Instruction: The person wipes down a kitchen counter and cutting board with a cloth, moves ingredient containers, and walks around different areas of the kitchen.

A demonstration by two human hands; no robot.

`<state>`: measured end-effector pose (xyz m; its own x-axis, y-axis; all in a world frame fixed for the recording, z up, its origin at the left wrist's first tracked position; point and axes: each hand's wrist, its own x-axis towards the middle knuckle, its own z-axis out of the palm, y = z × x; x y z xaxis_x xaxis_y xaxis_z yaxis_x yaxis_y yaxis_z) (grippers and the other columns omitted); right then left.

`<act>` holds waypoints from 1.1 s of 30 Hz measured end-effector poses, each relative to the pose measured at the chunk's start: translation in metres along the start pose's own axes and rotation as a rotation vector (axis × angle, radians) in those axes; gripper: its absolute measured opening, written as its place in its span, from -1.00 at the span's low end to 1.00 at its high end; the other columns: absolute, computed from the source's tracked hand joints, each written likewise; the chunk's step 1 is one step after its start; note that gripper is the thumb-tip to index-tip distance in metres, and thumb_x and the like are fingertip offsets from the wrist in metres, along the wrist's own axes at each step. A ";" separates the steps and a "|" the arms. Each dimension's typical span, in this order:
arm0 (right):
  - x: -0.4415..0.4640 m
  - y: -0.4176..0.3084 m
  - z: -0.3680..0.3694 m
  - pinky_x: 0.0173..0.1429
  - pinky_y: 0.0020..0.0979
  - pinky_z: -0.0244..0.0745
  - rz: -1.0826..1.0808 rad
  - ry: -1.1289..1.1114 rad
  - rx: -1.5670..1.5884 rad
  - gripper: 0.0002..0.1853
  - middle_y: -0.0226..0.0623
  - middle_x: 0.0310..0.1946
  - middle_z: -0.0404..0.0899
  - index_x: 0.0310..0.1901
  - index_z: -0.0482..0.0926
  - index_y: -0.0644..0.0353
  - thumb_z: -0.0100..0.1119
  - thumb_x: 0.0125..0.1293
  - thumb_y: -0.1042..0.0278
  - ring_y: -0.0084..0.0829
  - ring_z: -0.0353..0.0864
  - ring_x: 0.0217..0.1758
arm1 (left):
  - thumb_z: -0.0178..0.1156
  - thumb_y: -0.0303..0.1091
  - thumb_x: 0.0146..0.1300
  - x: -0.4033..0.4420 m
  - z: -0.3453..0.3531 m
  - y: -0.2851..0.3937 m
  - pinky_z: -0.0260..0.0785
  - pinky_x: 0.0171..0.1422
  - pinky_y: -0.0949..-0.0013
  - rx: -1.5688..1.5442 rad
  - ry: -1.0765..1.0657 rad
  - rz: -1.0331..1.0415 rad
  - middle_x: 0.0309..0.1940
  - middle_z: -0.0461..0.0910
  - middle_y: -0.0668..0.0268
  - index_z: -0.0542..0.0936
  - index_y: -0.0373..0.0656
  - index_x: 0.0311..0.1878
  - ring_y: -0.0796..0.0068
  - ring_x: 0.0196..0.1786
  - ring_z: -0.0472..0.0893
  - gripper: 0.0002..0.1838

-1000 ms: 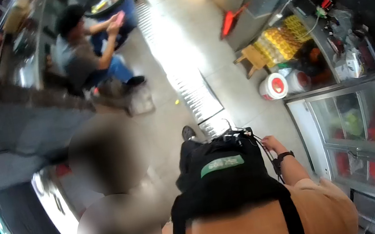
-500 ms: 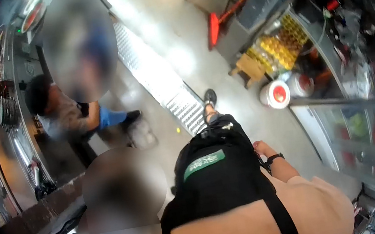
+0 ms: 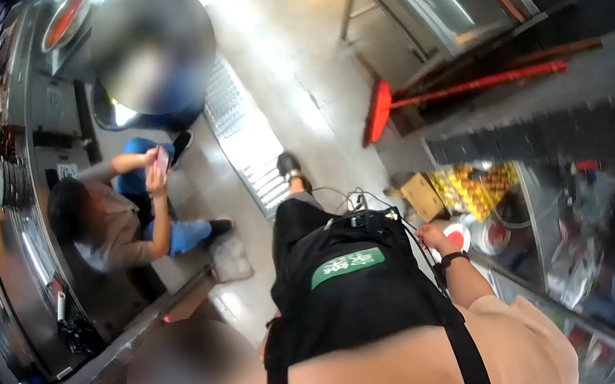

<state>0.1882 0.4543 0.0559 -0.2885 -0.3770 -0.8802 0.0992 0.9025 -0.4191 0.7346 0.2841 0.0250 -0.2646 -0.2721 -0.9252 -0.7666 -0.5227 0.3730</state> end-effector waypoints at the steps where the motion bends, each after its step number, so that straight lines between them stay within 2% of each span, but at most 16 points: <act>1: 0.012 -0.024 -0.005 -0.65 -0.38 0.36 -0.067 0.017 -0.083 -0.86 -0.27 -0.67 0.45 -0.36 0.50 0.22 0.06 0.23 0.33 -0.44 0.42 -0.71 | 0.00 -0.42 0.16 0.013 -0.010 0.018 0.34 -0.49 0.31 -0.004 -0.012 -0.001 -0.57 0.57 0.35 0.59 -0.08 -0.23 0.48 -0.55 0.50 -0.81; 4: 0.082 -0.070 -0.020 -0.62 -0.40 0.36 -0.222 0.008 -0.326 -0.83 -0.29 -0.68 0.48 -0.44 0.53 0.22 0.07 0.24 0.33 -0.45 0.46 -0.69 | 0.00 -0.42 0.16 0.060 -0.055 0.078 0.34 -0.49 0.31 -0.006 -0.046 0.007 -0.57 0.57 0.35 0.59 -0.08 -0.22 0.48 -0.55 0.49 -0.81; 5: 0.094 -0.099 -0.022 -0.61 -0.41 0.36 -0.004 0.035 -0.141 -0.84 -0.29 -0.68 0.50 -0.43 0.55 0.22 0.07 0.23 0.34 -0.45 0.46 -0.69 | 0.00 -0.43 0.16 0.079 -0.077 0.102 0.34 -0.49 0.31 0.000 -0.051 0.021 -0.57 0.57 0.35 0.59 -0.08 -0.22 0.49 -0.56 0.49 -0.80; 9: 0.117 -0.272 -0.029 -0.56 -0.42 0.36 -0.123 0.210 0.041 -0.89 -0.30 -0.62 0.52 -0.36 0.58 0.22 0.03 0.16 0.57 -0.49 0.46 -0.64 | -0.01 -0.44 0.16 0.160 -0.200 0.230 0.33 -0.49 0.32 -0.083 -0.108 0.095 -0.57 0.56 0.36 0.59 -0.07 -0.21 0.49 -0.56 0.49 -0.80; 11: 0.127 -0.382 -0.038 -0.54 -0.47 0.39 -0.309 0.249 -0.120 -0.81 -0.36 -0.57 0.51 -0.35 0.52 0.22 -0.03 0.06 0.70 -0.49 0.47 -0.60 | -0.01 -0.44 0.16 0.198 -0.265 0.304 0.33 -0.49 0.32 -0.181 -0.130 0.153 -0.57 0.56 0.36 0.59 -0.07 -0.21 0.49 -0.56 0.49 -0.80; 13: 0.179 -0.434 -0.055 -0.51 -0.50 0.37 -0.376 0.223 0.146 -0.81 -0.38 -0.57 0.50 -0.31 0.51 0.21 0.00 0.05 0.69 -0.53 0.45 -0.58 | -0.01 -0.52 0.12 0.209 -0.316 0.381 0.30 -0.54 0.37 0.031 0.057 0.161 -0.59 0.55 0.35 0.57 -0.08 -0.15 0.53 -0.58 0.48 -0.75; 15: 0.197 -0.507 -0.058 -0.51 -0.50 0.36 -0.442 0.290 0.110 -0.82 -0.42 -0.60 0.46 -0.33 0.47 0.20 0.01 0.04 0.68 -0.54 0.44 -0.58 | 0.02 -0.55 0.07 0.219 -0.359 0.439 0.34 -0.46 0.35 -0.135 0.132 0.213 -0.59 0.54 0.30 0.57 -0.12 -0.16 0.50 -0.54 0.50 -0.74; 17: 0.224 -0.554 -0.061 -0.54 -0.49 0.36 -0.447 0.194 0.177 -0.81 -0.40 -0.61 0.44 -0.31 0.43 0.18 0.01 0.04 0.69 -0.52 0.43 -0.60 | 0.03 -0.55 0.05 0.220 -0.385 0.497 0.38 -0.34 0.33 -0.014 0.271 0.347 -0.56 0.56 0.26 0.56 -0.15 -0.13 0.45 -0.47 0.52 -0.71; 19: 0.269 -0.581 -0.071 -0.57 -0.47 0.36 -0.428 0.154 0.162 -0.77 -0.37 -0.61 0.42 -0.24 0.37 0.17 0.02 0.06 0.68 -0.51 0.44 -0.61 | 0.05 -0.56 0.03 0.229 -0.409 0.555 0.39 -0.24 0.32 -0.046 0.303 0.323 -0.53 0.57 0.19 0.53 -0.14 -0.04 0.40 -0.41 0.54 -0.64; 21: 0.291 -0.607 -0.075 -0.54 -0.45 0.39 -0.350 0.190 0.177 -0.72 -0.32 -0.59 0.47 -0.15 0.38 0.20 0.08 0.06 0.66 -0.47 0.47 -0.61 | 0.01 -0.53 0.05 0.224 -0.419 0.604 0.36 -0.43 0.38 0.006 0.365 0.345 -0.51 0.54 0.24 0.43 -0.11 0.09 0.47 -0.52 0.50 -0.55; 22: 0.291 -0.634 -0.073 -0.54 -0.44 0.40 -0.271 0.182 0.187 -0.68 -0.31 -0.58 0.48 -0.08 0.38 0.21 0.09 0.09 0.64 -0.46 0.48 -0.61 | 0.02 -0.51 0.04 0.244 -0.427 0.611 0.41 -0.24 0.32 0.069 0.406 0.363 -0.44 0.58 0.17 0.37 -0.08 0.17 0.37 -0.38 0.56 -0.47; 24: 0.304 -0.679 -0.079 -0.55 -0.44 0.41 -0.229 0.134 0.304 -0.63 -0.27 -0.57 0.51 0.04 0.37 0.27 0.09 0.15 0.57 -0.45 0.48 -0.62 | 0.02 -0.50 0.04 0.267 -0.440 0.645 0.41 -0.21 0.31 0.139 0.454 0.364 -0.41 0.58 0.16 0.36 -0.07 0.19 0.33 -0.36 0.57 -0.45; 28: 0.385 -0.767 -0.121 -0.68 -0.43 0.30 -0.262 0.006 0.114 -0.88 -0.31 -0.71 0.43 -0.34 0.52 0.30 0.11 0.21 0.41 -0.50 0.36 -0.76 | 0.02 -0.49 0.05 0.299 -0.477 0.726 0.41 -0.16 0.27 0.244 0.686 0.610 -0.33 0.58 0.11 0.28 -0.08 0.25 0.23 -0.32 0.57 -0.40; 29: 0.410 -0.793 -0.133 -0.69 -0.44 0.27 -0.277 -0.019 0.139 -0.85 -0.32 -0.74 0.40 -0.45 0.52 0.26 0.11 0.22 0.38 -0.51 0.35 -0.77 | 0.04 -0.45 0.03 0.291 -0.492 0.768 0.32 0.10 0.15 0.002 0.444 0.241 0.03 0.48 0.00 0.30 -0.02 0.25 0.03 0.01 0.50 -0.39; 31: 0.433 -0.885 -0.153 -0.69 -0.44 0.26 -0.314 0.005 0.053 -0.83 -0.32 -0.73 0.41 -0.48 0.48 0.23 0.10 0.22 0.36 -0.51 0.34 -0.77 | 0.05 -0.43 0.05 0.324 -0.511 0.809 0.32 0.10 0.13 0.047 0.627 0.466 -0.03 0.50 -0.04 0.32 -0.11 0.21 0.01 0.00 0.50 -0.44; 33: 0.463 -0.972 -0.168 -0.69 -0.45 0.26 -0.338 0.006 0.013 -0.84 -0.35 -0.73 0.39 -0.47 0.45 0.21 0.09 0.22 0.36 -0.52 0.36 -0.73 | 0.06 -0.39 0.07 0.307 -0.535 0.881 0.33 0.08 0.13 0.136 0.661 0.407 -0.06 0.51 -0.06 0.34 -0.17 0.17 -0.01 -0.02 0.51 -0.49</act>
<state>-0.2016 -0.5620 0.0935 -0.3130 -0.6533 -0.6894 0.0087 0.7238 -0.6899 0.2910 -0.6928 0.1071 -0.1699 -0.8673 -0.4679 -0.7603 -0.1867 0.6222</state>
